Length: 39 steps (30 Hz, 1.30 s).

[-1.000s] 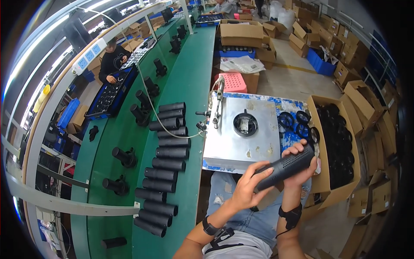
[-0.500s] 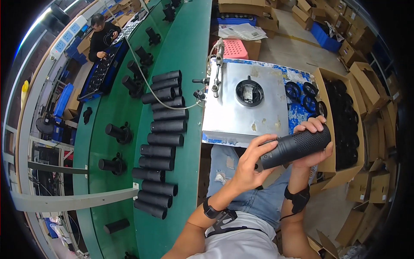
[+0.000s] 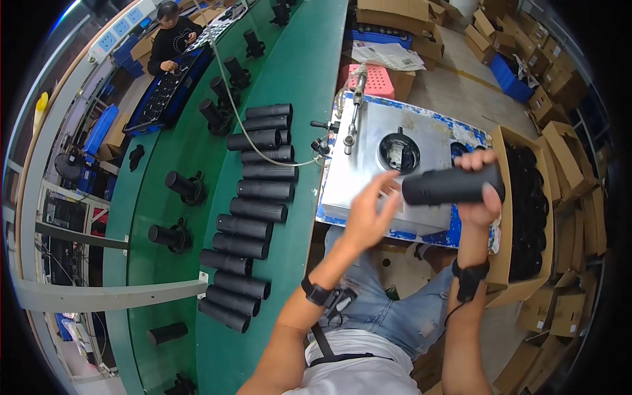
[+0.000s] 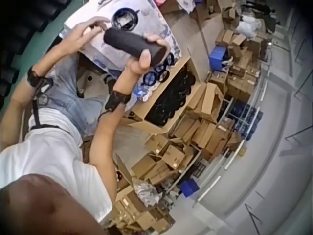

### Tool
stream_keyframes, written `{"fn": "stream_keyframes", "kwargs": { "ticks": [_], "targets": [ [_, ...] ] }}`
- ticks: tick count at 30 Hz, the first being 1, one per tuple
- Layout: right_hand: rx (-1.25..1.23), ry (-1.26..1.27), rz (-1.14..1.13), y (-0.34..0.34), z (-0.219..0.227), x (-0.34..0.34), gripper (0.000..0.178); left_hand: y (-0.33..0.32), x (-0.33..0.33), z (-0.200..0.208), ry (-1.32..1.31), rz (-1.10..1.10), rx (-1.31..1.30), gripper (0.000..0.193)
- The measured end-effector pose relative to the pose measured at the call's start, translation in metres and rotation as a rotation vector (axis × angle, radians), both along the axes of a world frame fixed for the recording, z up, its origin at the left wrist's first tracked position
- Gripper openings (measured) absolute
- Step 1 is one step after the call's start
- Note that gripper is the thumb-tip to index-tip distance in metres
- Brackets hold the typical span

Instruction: The person picks up a base from a box, places it on a machine, and then fits a speaker housing onto the base. They press the assembly down using the machine and place the completed unit on the table.

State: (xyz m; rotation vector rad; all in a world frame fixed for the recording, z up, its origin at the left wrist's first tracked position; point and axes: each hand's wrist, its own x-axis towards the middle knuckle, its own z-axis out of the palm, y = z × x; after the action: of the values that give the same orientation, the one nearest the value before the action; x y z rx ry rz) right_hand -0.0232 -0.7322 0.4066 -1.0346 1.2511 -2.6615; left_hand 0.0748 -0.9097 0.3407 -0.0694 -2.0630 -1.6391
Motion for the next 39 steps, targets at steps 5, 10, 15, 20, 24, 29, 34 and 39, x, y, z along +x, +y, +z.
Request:
{"fn": "stream_keyframes", "kwargs": {
  "ticks": [5,10,15,20,24,29,34,39],
  "targets": [
    [0.277,0.034,-0.244,-0.044,-0.021,-0.074,0.032,-0.037,-0.033,-0.055,-0.006,0.333,-0.472,0.025],
    [0.519,0.083,-0.27,-0.075,-0.034,-0.088,0.031,-0.027,-0.035,-0.048,-0.088,0.397,-0.687,0.026],
    [0.541,0.125,-0.491,-0.099,-0.064,-0.074,0.025,-0.029,-0.038,-0.045,-0.073,0.442,-0.673,0.024],
    [0.586,0.122,-0.629,-0.112,-0.063,-0.06,0.028,-0.026,-0.035,-0.049,-0.083,0.43,-0.671,0.024],
    [0.703,0.075,-0.005,-0.079,-0.049,-0.097,0.032,-0.026,-0.033,-0.049,-0.064,0.428,-0.677,0.023],
    [0.707,0.217,-0.523,-0.1,-0.066,-0.079,0.022,-0.027,-0.035,-0.05,-0.07,0.436,-0.667,0.022],
    [0.517,0.167,-0.936,-0.126,-0.079,-0.058,0.021,-0.028,-0.035,-0.05,-0.088,0.459,-0.663,0.022],
    [0.567,0.153,-1.116,-0.135,-0.085,-0.063,0.022,-0.028,-0.038,-0.052,-0.069,0.465,-0.684,0.019]
  ]
}}
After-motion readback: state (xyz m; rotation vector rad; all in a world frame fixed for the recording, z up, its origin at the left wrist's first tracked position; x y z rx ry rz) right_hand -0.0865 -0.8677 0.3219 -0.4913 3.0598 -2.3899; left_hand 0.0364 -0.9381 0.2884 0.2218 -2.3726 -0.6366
